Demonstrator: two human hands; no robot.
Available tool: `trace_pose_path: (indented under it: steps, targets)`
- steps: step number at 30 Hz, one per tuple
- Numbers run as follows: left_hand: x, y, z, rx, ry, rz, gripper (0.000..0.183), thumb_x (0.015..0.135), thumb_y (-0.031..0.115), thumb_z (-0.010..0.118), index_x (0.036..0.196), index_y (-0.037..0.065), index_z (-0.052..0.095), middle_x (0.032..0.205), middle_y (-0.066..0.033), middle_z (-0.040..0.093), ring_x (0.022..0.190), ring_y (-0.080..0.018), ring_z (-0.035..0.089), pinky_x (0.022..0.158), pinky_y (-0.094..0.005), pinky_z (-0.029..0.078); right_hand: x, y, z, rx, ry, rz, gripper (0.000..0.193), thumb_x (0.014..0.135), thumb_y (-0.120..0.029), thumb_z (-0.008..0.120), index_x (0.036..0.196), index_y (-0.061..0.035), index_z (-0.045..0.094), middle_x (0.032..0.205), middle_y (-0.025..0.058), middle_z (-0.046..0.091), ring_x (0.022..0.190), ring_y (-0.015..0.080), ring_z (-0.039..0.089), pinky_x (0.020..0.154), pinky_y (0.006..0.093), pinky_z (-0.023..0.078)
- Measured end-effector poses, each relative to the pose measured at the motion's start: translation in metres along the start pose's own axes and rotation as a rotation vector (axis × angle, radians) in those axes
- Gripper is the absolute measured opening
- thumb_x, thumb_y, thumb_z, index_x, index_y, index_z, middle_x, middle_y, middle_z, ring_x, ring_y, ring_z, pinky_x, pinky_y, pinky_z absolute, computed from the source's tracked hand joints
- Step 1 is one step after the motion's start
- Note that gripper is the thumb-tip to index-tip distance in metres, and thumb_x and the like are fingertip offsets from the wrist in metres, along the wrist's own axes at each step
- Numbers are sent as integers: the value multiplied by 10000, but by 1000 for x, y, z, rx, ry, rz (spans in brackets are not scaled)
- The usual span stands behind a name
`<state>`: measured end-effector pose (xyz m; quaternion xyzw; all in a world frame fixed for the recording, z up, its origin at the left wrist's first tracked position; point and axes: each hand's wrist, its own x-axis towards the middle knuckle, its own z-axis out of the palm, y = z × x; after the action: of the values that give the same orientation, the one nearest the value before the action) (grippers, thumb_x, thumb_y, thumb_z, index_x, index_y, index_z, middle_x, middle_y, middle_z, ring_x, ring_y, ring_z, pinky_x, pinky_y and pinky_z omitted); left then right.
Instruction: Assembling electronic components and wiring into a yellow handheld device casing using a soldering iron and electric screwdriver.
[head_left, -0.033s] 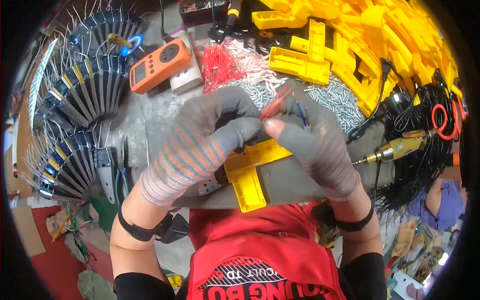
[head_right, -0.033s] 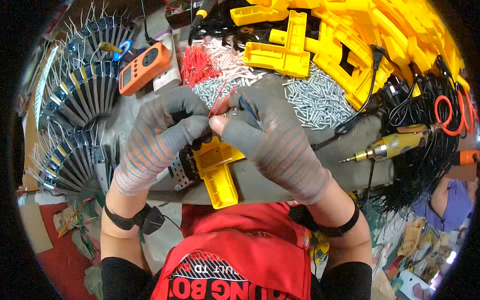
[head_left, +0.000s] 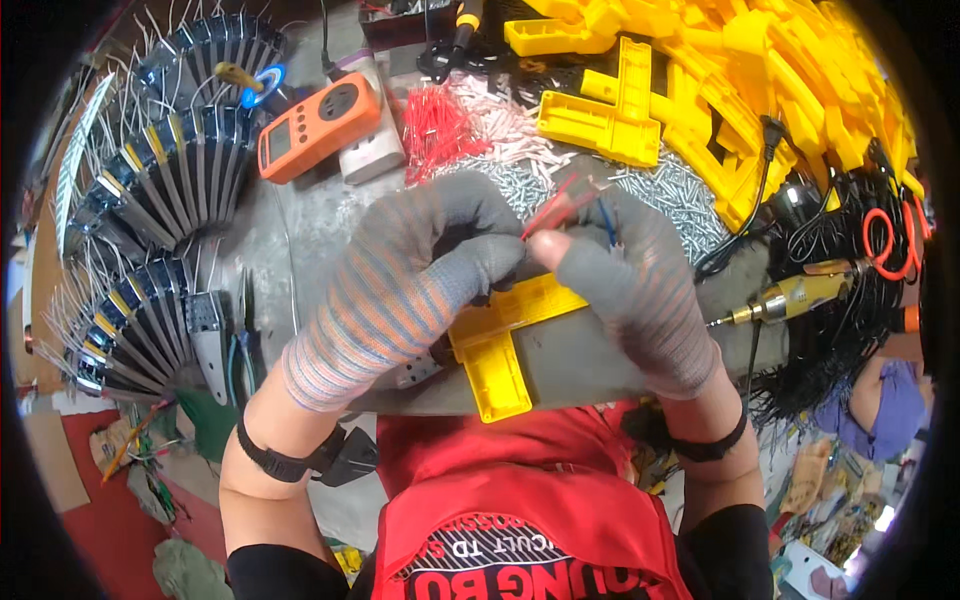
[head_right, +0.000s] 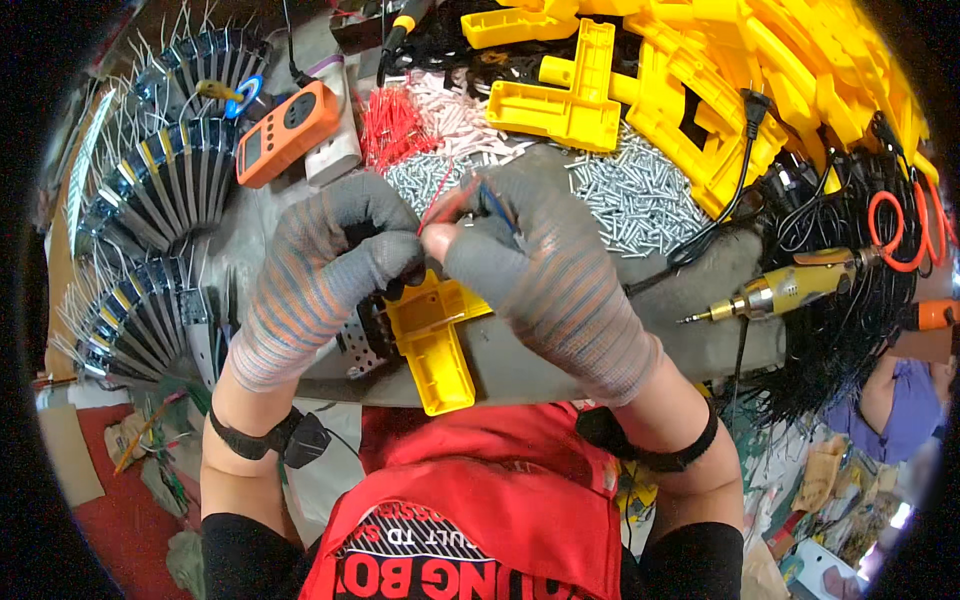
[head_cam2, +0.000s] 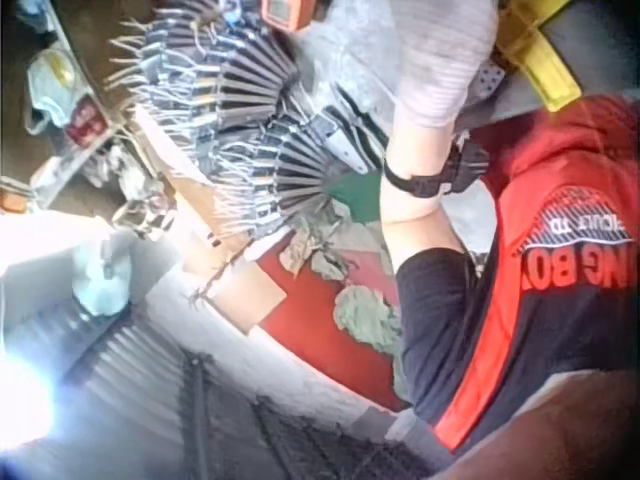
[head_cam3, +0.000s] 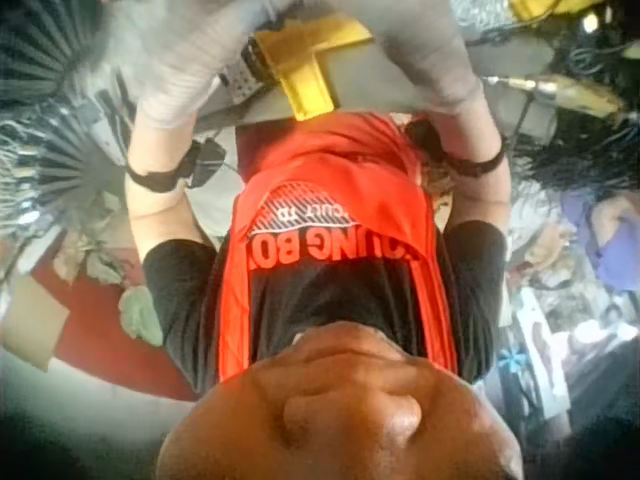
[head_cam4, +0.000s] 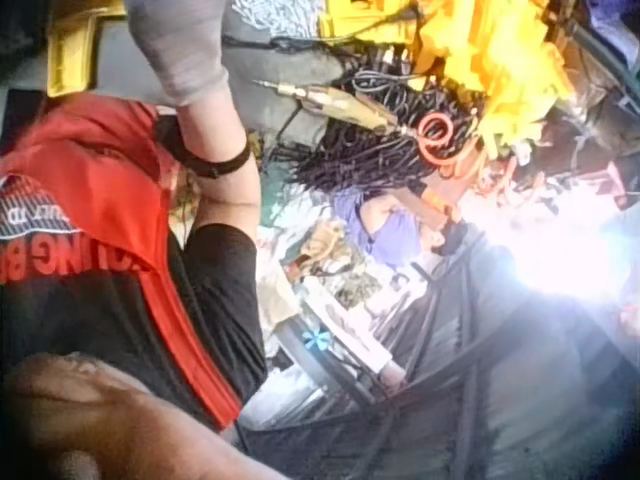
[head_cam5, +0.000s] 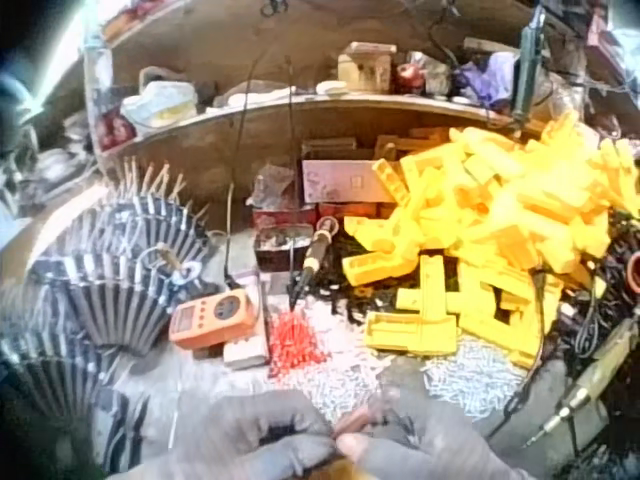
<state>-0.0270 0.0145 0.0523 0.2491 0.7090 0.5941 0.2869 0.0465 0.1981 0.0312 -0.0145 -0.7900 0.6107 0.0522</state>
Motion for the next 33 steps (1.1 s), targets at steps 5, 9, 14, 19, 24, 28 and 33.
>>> trace_pose_path:
  steps: [5, 9, 14, 19, 24, 28, 33]
  targets:
    - [-15, 0, 0, -57, 70, -24, 138, 855, 152, 632, 865, 17, 608, 753, -1, 598, 684, -59, 548, 639, -224, 451, -6, -9, 1, -11, 51, 57, 190, 828, -212, 646, 878, -29, 646, 768, 65, 578, 725, 93, 514, 666, 257, 432]
    - [-27, -10, -5, 38, 102, 2, 248, 822, 195, 693, 1010, 45, 632, 823, -6, 641, 755, -82, 590, 691, -210, 471, -12, -6, -3, 29, 76, 119, 161, 840, -192, 633, 871, -35, 649, 721, 40, 583, 677, 84, 514, 643, 250, 441]
    - [-32, -12, -2, 487, 170, 337, 251, 792, 152, 724, 1010, 34, 682, 822, -25, 667, 778, -107, 615, 714, -247, 480, -14, -19, 12, -216, -114, -43, 120, 839, -122, 643, 873, -10, 669, 783, -13, 625, 722, 59, 551, 660, 211, 437]
    - [-44, -22, -13, 438, 217, 169, 120, 831, 128, 669, 887, 25, 693, 771, -31, 656, 709, -101, 593, 666, -256, 470, -32, 6, 19, -493, -91, -160, 134, 844, -129, 653, 930, -27, 665, 800, 106, 674, 718, 213, 648, 639, 322, 510]
    - [-48, -28, 0, 557, 235, 341, 120, 850, 120, 642, 930, 35, 674, 728, -76, 630, 650, -172, 605, 613, -290, 474, -36, 3, 28, -832, -207, -188, 204, 859, -237, 664, 820, -57, 576, 686, 140, 575, 665, 366, 606, 558, 453, 469]
    - [-54, -29, 6, 683, 212, 283, 79, 843, 102, 638, 900, 50, 650, 767, -164, 629, 686, -332, 624, 597, -385, 477, -43, -10, 19, -479, -366, 15, 94, 856, -165, 659, 899, -90, 624, 690, 144, 563, 680, 367, 605, 569, 428, 471]
    - [-50, -34, 12, 713, 171, 280, 93, 851, 124, 641, 907, 50, 631, 747, -175, 617, 706, -379, 614, 608, -446, 469, -44, -5, 24, -594, -219, -165, 143, 807, -144, 675, 942, -111, 642, 729, 135, 576, 682, 361, 608, 574, 422, 479]
